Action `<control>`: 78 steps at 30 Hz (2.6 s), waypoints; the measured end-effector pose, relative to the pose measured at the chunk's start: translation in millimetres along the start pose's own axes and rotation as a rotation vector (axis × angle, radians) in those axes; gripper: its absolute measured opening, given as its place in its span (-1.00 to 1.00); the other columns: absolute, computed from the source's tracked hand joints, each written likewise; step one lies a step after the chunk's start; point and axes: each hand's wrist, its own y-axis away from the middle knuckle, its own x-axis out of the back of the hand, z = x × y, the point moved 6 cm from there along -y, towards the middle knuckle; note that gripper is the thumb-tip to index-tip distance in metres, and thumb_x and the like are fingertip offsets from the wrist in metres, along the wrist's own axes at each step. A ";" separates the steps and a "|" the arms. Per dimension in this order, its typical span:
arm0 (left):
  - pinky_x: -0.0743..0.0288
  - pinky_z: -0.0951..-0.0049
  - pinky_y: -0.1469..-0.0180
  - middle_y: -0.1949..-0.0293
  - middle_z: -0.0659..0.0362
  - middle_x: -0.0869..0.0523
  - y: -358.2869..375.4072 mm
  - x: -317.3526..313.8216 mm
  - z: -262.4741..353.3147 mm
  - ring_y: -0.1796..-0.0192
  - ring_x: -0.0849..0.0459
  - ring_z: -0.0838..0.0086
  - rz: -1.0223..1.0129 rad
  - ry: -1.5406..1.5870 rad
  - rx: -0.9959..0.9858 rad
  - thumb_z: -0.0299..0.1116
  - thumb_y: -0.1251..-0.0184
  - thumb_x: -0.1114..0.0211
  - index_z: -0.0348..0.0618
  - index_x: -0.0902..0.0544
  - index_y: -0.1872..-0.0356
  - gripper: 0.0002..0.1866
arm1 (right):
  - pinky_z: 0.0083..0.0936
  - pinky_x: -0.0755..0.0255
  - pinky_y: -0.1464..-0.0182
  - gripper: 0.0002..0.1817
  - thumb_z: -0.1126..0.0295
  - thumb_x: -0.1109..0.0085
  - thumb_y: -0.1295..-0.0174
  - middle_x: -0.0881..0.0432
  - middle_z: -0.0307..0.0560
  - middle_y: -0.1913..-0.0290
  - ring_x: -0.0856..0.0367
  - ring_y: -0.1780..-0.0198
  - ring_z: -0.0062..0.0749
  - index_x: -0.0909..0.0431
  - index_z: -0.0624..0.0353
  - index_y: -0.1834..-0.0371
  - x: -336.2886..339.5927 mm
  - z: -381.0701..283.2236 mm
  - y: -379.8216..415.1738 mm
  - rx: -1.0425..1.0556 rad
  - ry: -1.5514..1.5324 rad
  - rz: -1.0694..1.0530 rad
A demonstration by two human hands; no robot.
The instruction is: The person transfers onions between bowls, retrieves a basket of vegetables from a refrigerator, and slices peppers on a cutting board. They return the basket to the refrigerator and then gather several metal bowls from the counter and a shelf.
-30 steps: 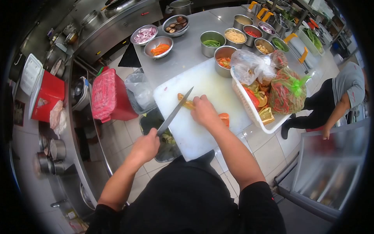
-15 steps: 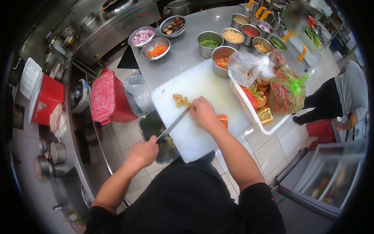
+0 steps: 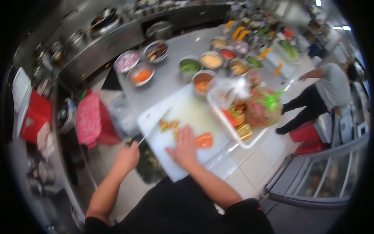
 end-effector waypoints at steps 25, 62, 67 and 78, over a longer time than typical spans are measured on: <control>-0.51 0.31 0.52 0.54 0.13 -0.57 -37.6 31.4 119.7 0.64 -0.59 0.40 -0.404 0.995 -0.087 -0.20 -0.49 -0.07 -0.37 -0.44 -0.04 -0.63 | -0.25 -0.47 -0.12 -0.82 0.50 -0.28 -0.11 -0.54 0.06 0.08 -0.54 -0.02 -0.08 -0.62 0.21 0.20 77.8 48.3 -168.2 -0.055 -0.343 0.707; -0.53 0.47 0.45 0.42 0.17 -0.55 61.4 -82.8 -6.2 0.57 -0.53 0.53 -0.591 1.145 0.277 -0.17 -0.60 -0.03 -0.27 -0.47 -0.05 -0.67 | -0.10 -0.53 -0.05 -0.80 0.50 -0.17 -0.15 -0.59 0.21 0.05 -0.60 -0.01 0.16 -0.59 0.26 0.15 145.3 47.0 -210.1 0.153 0.232 0.022; -0.59 0.36 0.37 0.38 0.07 -0.67 63.7 -67.6 -3.8 0.55 -0.66 0.43 -0.523 0.970 0.247 -0.21 -0.58 -0.02 -0.28 -0.45 -0.05 -0.68 | -0.11 -0.56 -0.07 -0.72 0.33 -0.32 -0.15 -0.58 0.13 0.01 -0.60 -0.10 0.06 -0.60 0.15 0.09 141.7 20.3 -103.7 0.102 0.198 -0.776; -0.52 -0.18 0.10 0.36 -0.28 -0.70 73.3 -10.8 32.7 0.24 -0.68 -0.26 -0.276 0.331 0.047 -0.27 -0.47 -0.05 -0.18 -0.42 0.03 -0.77 | -0.19 -0.59 0.12 -0.81 0.33 -0.41 -0.08 -0.53 -0.04 0.14 -0.62 0.08 -0.09 -0.65 0.10 0.28 41.7 28.4 -17.9 0.032 0.108 -0.203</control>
